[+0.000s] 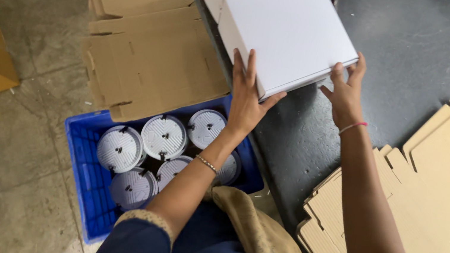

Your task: The person folds flat cardboard box blanks into open boxes on a workbench, inserting white inner panels and shaping the box walls by hand. They place a plastic-wrapped round light fixture into one box, stack the finished white boxes on the bench, and repeat the folding cycle with new blanks.

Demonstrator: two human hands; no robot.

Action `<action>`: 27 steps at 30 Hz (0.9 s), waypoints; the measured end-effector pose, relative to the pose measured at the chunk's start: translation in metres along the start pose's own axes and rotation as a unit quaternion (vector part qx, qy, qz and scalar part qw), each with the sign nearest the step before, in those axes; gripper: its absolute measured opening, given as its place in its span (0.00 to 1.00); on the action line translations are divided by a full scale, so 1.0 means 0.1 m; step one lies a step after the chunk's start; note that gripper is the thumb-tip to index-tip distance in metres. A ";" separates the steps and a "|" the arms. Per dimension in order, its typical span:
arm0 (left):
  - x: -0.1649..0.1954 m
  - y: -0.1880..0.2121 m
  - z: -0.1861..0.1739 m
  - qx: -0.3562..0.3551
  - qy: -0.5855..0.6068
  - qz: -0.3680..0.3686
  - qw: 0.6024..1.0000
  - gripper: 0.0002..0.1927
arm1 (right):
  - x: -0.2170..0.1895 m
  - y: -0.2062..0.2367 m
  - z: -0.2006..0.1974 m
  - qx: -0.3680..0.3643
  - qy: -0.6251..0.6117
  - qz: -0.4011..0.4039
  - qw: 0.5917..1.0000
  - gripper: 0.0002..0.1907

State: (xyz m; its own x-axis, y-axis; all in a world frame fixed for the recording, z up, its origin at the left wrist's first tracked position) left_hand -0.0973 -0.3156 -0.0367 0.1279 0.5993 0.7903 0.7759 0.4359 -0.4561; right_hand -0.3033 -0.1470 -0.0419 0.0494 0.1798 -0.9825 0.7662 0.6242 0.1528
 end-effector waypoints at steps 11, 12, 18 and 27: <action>-0.10 -0.04 0.11 -0.046 -0.031 0.001 0.998 0.63 | -0.03 0.01 -0.06 0.030 -0.008 -0.041 0.999 0.38; -0.11 -0.05 0.13 -0.043 -0.036 0.000 0.998 0.63 | -0.05 0.00 -0.04 0.019 -0.011 -0.046 0.999 0.38; -0.07 -0.02 0.18 -0.032 -0.042 -0.002 0.999 0.65 | -0.08 0.15 -0.11 0.084 0.093 -0.079 0.989 0.37; 0.61 0.85 0.24 -0.112 0.002 0.053 0.992 0.33 | 0.57 2.31 -1.99 0.282 0.224 0.091 0.929 0.27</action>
State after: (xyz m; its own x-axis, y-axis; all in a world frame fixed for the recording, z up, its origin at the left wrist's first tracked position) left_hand -0.0385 -0.2262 -0.0373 0.2188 0.6312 0.7441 0.8758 0.2092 -0.4350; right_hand -0.2507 0.1584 -0.0411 0.0366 0.6198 -0.7839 0.9911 0.0780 0.1080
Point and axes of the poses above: each hand's wrist, its own y-axis away from the middle knuckle, its own z-axis out of the palm, x = y × z, the point moved 3 cm from there along -y, towards the middle knuckle, and after that the axes turned 14 degrees about -x, right-handed, at the moved point
